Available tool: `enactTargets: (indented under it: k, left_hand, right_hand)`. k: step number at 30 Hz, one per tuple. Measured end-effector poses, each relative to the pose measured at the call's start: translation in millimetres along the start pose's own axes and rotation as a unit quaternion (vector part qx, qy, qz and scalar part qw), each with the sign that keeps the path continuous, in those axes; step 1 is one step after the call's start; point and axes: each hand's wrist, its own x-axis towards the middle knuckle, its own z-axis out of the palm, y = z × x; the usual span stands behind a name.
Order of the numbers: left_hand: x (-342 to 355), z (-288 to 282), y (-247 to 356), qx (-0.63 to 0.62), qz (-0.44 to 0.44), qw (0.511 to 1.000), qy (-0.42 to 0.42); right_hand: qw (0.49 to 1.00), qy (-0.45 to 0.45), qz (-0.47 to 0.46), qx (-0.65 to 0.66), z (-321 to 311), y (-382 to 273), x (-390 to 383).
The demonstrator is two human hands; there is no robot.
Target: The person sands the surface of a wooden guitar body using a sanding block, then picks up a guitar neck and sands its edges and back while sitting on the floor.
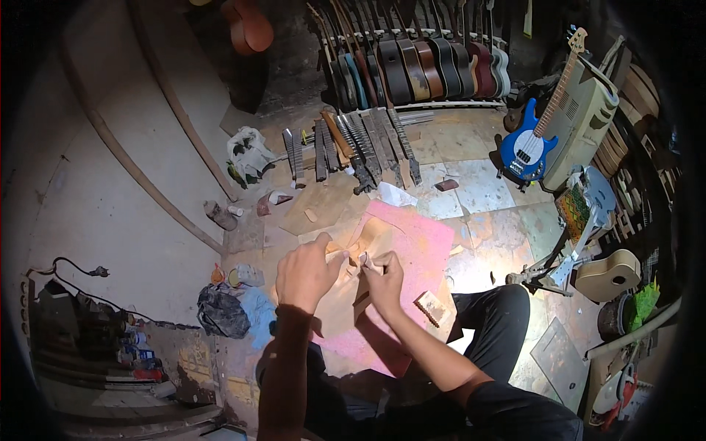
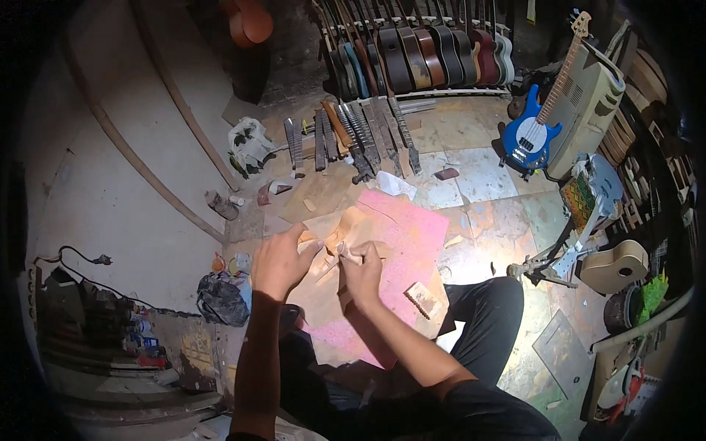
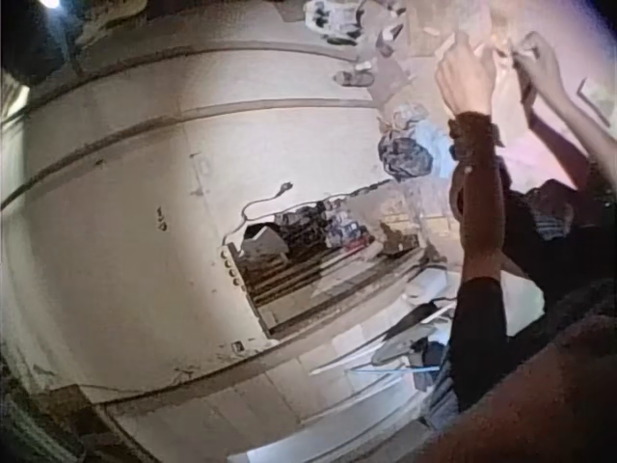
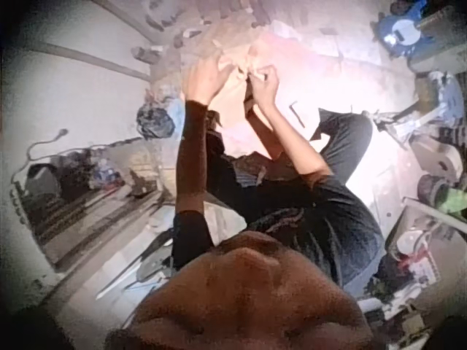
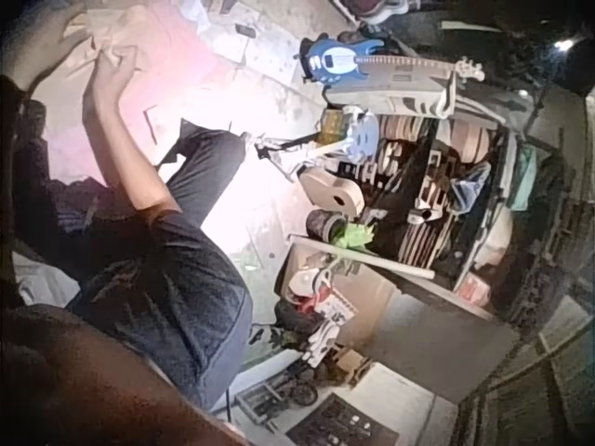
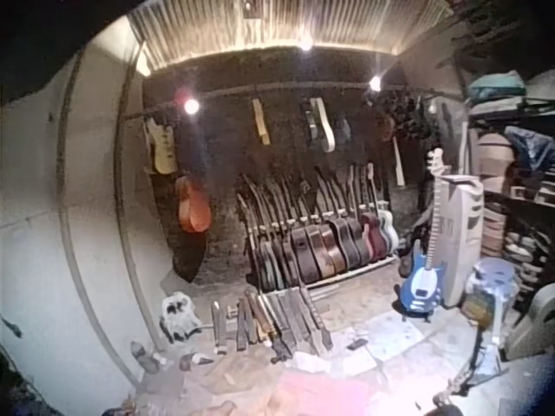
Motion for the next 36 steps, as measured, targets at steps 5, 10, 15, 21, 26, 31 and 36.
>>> enactTargets:
  k: [5,10,15,21,26,31,36]
  left_hand:
    - [0.9,5.1,9.5,0.009,0.011,1.000,0.007]
    - [-7.4,-0.4,8.6,0.010,-0.001,1.000,-0.004]
    - [-13.9,5.0,23.9,0.012,0.008,1.000,0.009]
    - [-23.3,3.2,23.1,0.012,0.012,1.000,0.013]
    - [-26.5,11.5,38.5,0.021,0.021,0.999,0.021]
    - [-33.7,3.8,34.8,0.022,0.005,1.000,0.020]
    - [-32.6,10.0,37.9,0.028,0.012,0.999,0.027]
  right_hand:
    - [0.999,0.042,0.002,0.017,-3.9,-6.1,17.9]
    - [1.000,-0.008,0.015,0.010,-9.7,-11.2,25.5]
    - [0.991,0.074,-0.093,-0.054,-18.9,-13.0,28.0]
    - [0.979,0.005,-0.137,-0.151,-38.1,-26.2,48.6]
    - [0.990,0.035,-0.100,-0.097,-25.2,-14.0,18.1]
    - [0.948,-0.009,-0.235,-0.215,-43.7,-27.5,43.3]
    - [0.996,0.004,0.092,-0.013,-23.3,-22.1,-2.1]
